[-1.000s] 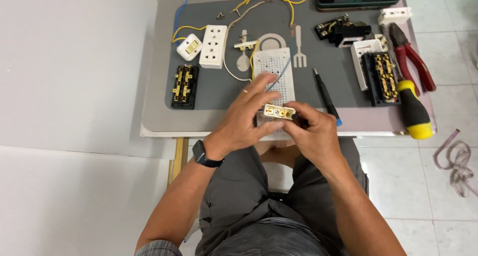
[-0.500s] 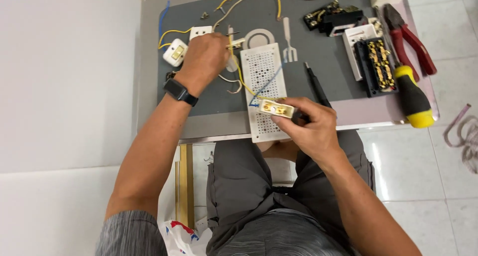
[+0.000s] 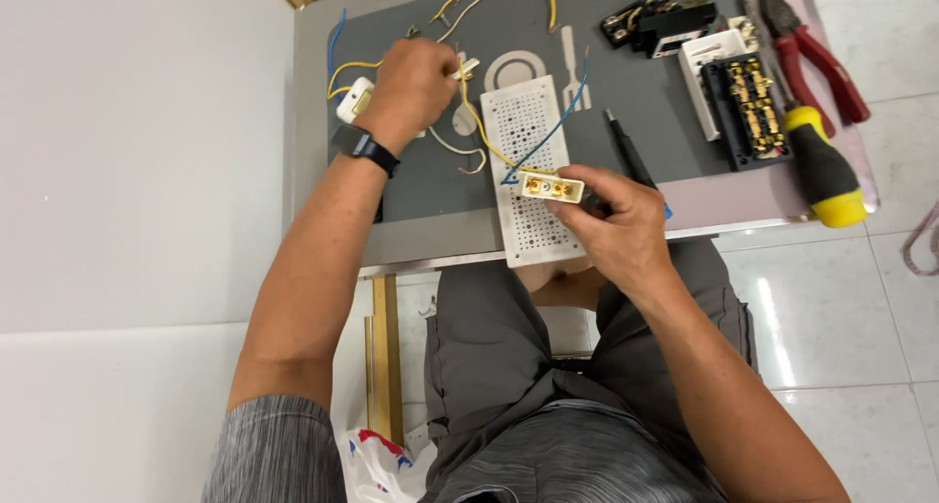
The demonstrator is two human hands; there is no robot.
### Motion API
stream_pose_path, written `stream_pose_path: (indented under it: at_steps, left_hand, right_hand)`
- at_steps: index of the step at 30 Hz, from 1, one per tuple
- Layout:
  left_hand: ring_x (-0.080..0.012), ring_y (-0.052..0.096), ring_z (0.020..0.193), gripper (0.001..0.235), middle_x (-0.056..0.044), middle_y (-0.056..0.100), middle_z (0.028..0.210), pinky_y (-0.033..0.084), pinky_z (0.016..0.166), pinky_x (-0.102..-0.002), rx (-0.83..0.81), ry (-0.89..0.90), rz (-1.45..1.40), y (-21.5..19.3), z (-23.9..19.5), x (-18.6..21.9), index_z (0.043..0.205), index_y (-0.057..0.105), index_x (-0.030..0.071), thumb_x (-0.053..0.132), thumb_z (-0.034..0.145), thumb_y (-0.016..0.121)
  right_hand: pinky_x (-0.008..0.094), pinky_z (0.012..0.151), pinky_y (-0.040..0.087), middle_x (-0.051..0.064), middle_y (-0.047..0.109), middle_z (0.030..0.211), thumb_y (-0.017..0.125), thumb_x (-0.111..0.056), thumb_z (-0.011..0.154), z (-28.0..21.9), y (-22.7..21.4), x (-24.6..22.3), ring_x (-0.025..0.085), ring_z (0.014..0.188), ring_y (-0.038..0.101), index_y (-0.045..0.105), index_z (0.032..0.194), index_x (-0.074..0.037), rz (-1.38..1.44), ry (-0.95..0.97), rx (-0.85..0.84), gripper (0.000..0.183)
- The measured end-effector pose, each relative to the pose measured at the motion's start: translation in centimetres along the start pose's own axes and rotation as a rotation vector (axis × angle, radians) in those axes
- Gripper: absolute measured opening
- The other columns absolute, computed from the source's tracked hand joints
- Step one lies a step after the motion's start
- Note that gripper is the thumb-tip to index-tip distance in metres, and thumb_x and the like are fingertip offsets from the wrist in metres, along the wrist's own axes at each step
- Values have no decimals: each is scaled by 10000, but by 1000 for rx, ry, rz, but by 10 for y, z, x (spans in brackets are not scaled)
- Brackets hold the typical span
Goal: The person sits on the floor and works on a white electrical switch assembly placed on a low table. They use a screwdriver to tighten screws on the switch terminals and connect yellow and blue wires. The person also handles a white power strip and a perforated mounting board during the process.
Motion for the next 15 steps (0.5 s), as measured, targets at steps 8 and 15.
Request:
stream_pose_path:
  at_steps: [8,15]
  left_hand:
    - [-162,624,601,351,-80,706,862,392,441,-202,55,-698,-1478,-67,-46,36,1146,684,-33,112,828,716]
    - [-184,647,731,403,-96,668,909,546,575,-247,-63,-511,-1661,-95,-72,87,1255,602,-50,82,882,672]
  right_hand:
    - [299,661,493,50,710,996,637,-230,923,1,-2,1,128,830,625,641,1200,-43,-27,84,-31,334]
    - [248,634,487,51,729,973,703,-156,920,-1,0,0,96,795,639,662,1172,-55,-21,-17,-29,274]
Point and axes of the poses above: each hand's wrist, its own z-axis towards the middle knuckle, its own y-axis out of the palm, x = y × z, the point moved 2 cm from there along z, towards the middle knuckle
